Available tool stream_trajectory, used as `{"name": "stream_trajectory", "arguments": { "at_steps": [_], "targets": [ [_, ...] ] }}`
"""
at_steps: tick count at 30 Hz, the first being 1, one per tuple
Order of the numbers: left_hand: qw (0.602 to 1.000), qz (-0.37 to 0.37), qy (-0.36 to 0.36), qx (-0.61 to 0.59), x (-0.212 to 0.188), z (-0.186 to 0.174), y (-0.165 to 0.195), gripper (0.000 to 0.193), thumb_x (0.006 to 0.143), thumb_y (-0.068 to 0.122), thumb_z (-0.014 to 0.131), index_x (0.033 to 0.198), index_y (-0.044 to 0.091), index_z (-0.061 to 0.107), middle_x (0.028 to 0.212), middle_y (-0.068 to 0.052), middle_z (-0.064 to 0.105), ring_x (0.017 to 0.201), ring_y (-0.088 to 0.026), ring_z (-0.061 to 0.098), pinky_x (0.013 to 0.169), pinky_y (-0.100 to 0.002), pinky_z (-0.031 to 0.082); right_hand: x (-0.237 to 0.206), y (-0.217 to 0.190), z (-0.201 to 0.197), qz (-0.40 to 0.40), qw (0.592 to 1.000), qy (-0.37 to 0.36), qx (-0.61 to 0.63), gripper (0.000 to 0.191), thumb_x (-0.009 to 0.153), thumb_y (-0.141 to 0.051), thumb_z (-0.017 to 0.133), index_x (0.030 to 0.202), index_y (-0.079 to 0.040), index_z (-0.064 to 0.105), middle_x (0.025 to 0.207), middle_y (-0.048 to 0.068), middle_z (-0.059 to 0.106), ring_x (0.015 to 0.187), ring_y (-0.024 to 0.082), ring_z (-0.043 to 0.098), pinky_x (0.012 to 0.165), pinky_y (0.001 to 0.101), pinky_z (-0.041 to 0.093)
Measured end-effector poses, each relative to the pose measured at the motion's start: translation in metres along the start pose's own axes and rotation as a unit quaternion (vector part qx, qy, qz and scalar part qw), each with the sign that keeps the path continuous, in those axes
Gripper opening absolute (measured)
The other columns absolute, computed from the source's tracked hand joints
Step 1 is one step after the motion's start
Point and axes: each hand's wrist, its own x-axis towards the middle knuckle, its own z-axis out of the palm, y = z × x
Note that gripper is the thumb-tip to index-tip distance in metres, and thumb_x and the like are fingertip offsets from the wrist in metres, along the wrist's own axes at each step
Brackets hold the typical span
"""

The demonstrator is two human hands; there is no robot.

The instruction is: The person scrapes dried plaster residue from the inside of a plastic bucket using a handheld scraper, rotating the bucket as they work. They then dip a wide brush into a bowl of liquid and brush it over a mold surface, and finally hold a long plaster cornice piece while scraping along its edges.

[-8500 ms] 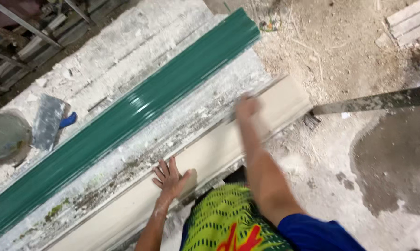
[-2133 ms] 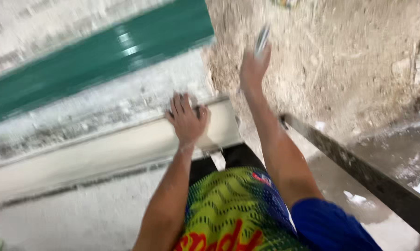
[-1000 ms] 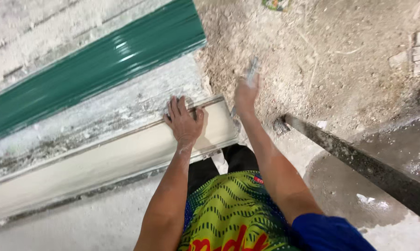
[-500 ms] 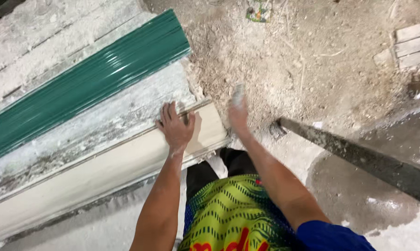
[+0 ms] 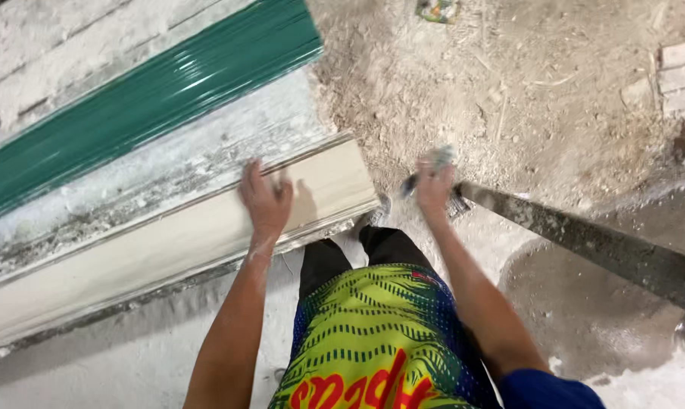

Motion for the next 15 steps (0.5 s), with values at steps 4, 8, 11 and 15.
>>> {"name": "stream_trajectory", "arguments": {
  "at_steps": [4,8,11,15],
  "targets": [
    [0.986,-0.125,-0.034,0.106,-0.027,-0.032,-0.046,0.089,0.092,0.049,0.071,0.158,0.004,0.032,0.163,-0.029,0.028,0.154,-0.047,0.022,0.12,-0.071,0.016,0.013,0.0,-0.068,0.072,0.992,-0.095,0.04,0.059,0.102,-0.038,0.056,0.152,-0.008,0.043,0.132,0.024,0.061,0.115,0.039,0.065,0.092,0.0507,0.055],
    [0.934,-0.29,-0.185,0.096,-0.031,-0.052,-0.069,0.112,0.084,0.071,0.062,0.164,0.013,0.01,0.169,-0.027,-0.007,0.154,-0.05,-0.013,0.116,-0.075,-0.006,0.0,-0.045,-0.105,-0.01,0.972,-0.233,0.004,0.091,0.077,-0.024,0.089,0.141,-0.003,0.027,0.12,0.021,0.049,0.099,0.028,0.064,0.076,0.0387,0.063],
    [0.9,-0.323,-0.281,0.078,-0.022,-0.052,-0.075,0.124,0.079,0.084,0.054,0.165,0.016,-0.004,0.166,-0.026,-0.027,0.149,-0.051,-0.031,0.113,-0.075,-0.016,-0.012,-0.071,-0.106,-0.139,0.862,-0.409,0.266,0.065,0.096,-0.023,0.074,0.143,-0.005,0.034,0.114,0.014,0.058,0.096,0.017,0.064,0.079,0.0332,0.059],
    [0.876,-0.328,-0.35,0.056,-0.013,-0.049,-0.075,0.133,0.074,0.089,0.052,0.164,0.018,-0.016,0.161,-0.027,-0.038,0.143,-0.053,-0.039,0.109,-0.076,-0.02,-0.022,-0.099,-0.08,-0.078,0.964,-0.248,0.062,0.044,0.109,-0.026,0.06,0.131,0.002,0.034,0.081,0.012,0.064,0.064,0.016,0.062,0.057,0.0325,0.056]
  ]
}}
